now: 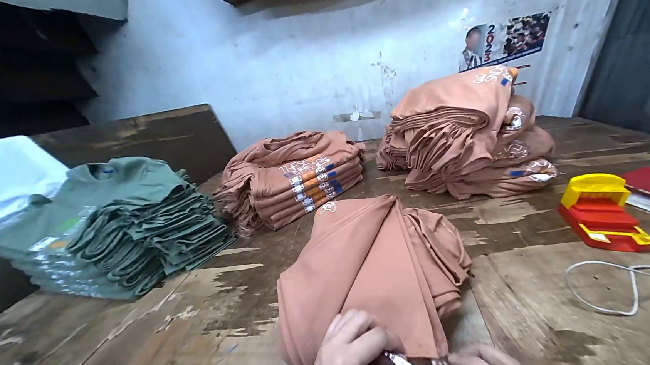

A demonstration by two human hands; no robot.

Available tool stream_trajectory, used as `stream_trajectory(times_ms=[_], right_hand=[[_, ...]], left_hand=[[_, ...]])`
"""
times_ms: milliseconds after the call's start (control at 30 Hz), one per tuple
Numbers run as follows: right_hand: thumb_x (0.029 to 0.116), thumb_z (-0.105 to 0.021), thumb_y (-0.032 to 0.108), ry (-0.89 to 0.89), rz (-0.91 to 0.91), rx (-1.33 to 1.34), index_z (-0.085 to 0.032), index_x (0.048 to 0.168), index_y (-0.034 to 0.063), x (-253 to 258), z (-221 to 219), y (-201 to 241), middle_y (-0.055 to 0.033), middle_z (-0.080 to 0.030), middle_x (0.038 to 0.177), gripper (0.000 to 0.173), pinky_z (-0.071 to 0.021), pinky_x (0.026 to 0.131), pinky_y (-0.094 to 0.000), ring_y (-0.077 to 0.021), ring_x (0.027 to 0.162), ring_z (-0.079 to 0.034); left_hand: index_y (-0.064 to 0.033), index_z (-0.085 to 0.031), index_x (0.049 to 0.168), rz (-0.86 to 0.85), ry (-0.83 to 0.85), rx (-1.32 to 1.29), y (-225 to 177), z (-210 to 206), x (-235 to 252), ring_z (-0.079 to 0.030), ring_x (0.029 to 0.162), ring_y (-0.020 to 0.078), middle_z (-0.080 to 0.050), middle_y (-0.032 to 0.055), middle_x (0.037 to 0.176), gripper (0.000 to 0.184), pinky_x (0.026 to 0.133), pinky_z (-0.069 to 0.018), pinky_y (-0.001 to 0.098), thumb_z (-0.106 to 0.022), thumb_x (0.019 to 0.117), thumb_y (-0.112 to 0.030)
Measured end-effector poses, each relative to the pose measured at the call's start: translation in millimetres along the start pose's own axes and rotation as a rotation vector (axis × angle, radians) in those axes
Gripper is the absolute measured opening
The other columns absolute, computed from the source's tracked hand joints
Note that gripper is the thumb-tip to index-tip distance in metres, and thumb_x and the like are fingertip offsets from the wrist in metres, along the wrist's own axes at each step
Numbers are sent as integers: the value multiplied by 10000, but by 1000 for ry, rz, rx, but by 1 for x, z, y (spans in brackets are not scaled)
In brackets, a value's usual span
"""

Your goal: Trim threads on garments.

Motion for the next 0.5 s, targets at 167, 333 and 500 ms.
stream_trajectory(times_ms=[167, 333, 500], right_hand=[[914, -663, -83, -123, -201, 551, -784, 1028, 16, 31, -40, 5, -52, -777, 1025, 193, -628, 832, -243, -91, 944, -737], [934, -768, 248, 32, -155, 558, -716, 1232, 49, 37, -44, -4, -38, -660, 1124, 362, -574, 804, -213, -64, 980, -636], [919, -774, 123, -207, 57, 71, -786, 929, 96, 3, -5, 0, -7, -685, 858, 31, -538, 820, -197, -58, 872, -647]], left_hand=[[-104, -742, 991, 98, -60, -181, 8, 3, 15, -688, 836, 48, -732, -43, 926, 200, 758, -596, 244, -597, 905, 5], [-94, -707, 1191, 343, -66, -407, 25, 1, 26, -620, 630, 64, -691, -33, 796, 223, 566, -531, 225, -654, 976, -111], [-93, -748, 1187, 153, -50, -197, 6, 9, 10, -673, 964, 79, -693, 10, 1060, 426, 850, -597, 265, -852, 838, -314]])
Point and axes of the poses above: each hand's wrist, its own x-axis towards the middle knuckle, its own z-axis out of the back of the hand, y = z × x, the point moved 3 cm from there along x, towards the middle knuckle
